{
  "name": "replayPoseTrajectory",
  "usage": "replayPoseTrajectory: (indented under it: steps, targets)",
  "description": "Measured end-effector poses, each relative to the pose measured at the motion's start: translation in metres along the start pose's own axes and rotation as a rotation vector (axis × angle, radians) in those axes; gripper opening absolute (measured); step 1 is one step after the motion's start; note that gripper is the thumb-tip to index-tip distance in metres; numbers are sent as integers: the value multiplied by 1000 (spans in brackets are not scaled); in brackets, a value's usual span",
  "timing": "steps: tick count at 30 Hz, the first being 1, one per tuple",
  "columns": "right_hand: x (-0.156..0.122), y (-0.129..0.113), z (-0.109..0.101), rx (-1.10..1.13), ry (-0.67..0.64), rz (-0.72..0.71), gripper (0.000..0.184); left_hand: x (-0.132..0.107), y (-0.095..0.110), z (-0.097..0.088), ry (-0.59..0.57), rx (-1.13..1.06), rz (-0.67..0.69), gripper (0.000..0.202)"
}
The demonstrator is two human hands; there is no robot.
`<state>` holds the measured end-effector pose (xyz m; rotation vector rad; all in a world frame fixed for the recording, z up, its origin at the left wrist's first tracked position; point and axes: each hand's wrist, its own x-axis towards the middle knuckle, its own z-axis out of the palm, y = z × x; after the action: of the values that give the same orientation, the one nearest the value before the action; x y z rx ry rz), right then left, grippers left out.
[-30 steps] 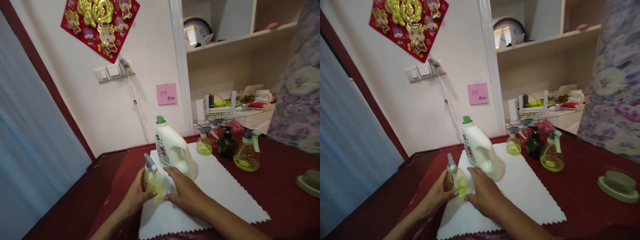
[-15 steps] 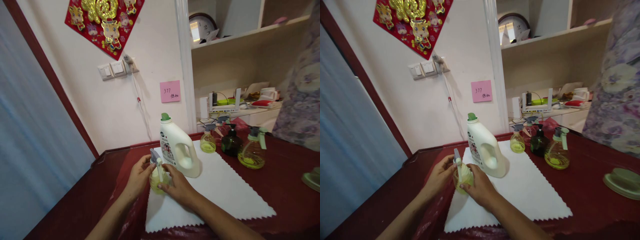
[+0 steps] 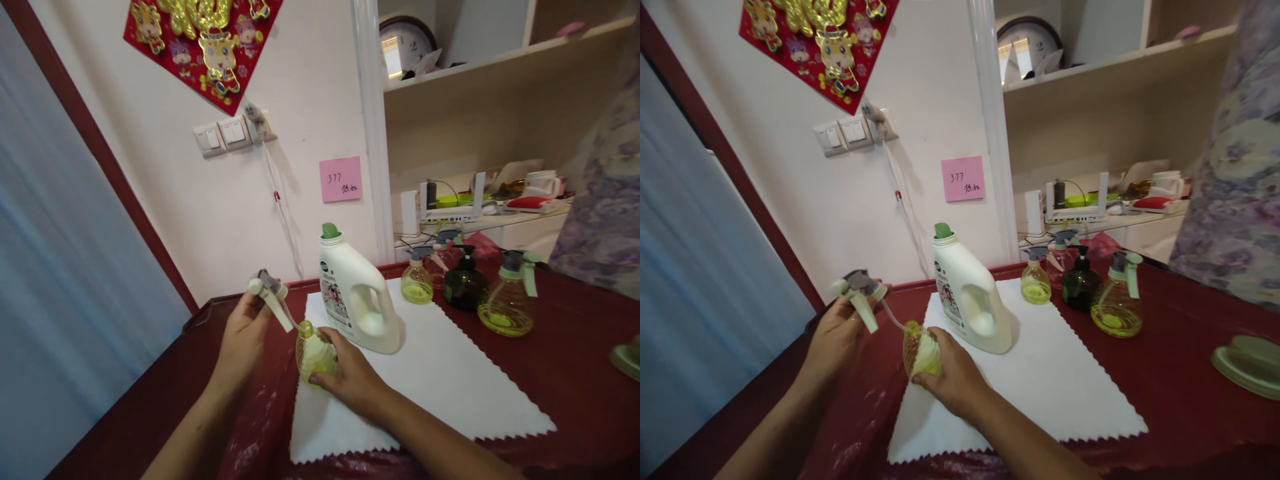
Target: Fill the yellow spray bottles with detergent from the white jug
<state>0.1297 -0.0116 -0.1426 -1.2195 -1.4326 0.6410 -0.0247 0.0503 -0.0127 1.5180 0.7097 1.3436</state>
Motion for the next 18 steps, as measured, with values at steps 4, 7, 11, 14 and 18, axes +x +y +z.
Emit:
replayPoseTrajectory:
  steps: [4,7,11,14,18]
  targets:
    - [0,-1,-2,5,-11,-11,71,0,13,-4,57,-92,68,29]
    - [-1,-1,-2,7,-13,-10,71,-2,22,-6,123,-124,115,26]
    - [-2,1,-1,14,-9,-1,70,-6,32,-13,169,-98,207,23]
    - [-4,5,-1,14,-14,-2,71,-8,27,-26,180,2,263,28]
    - [-5,9,-1,-1,-15,-6,72,-6,1,-58,90,274,181,38]
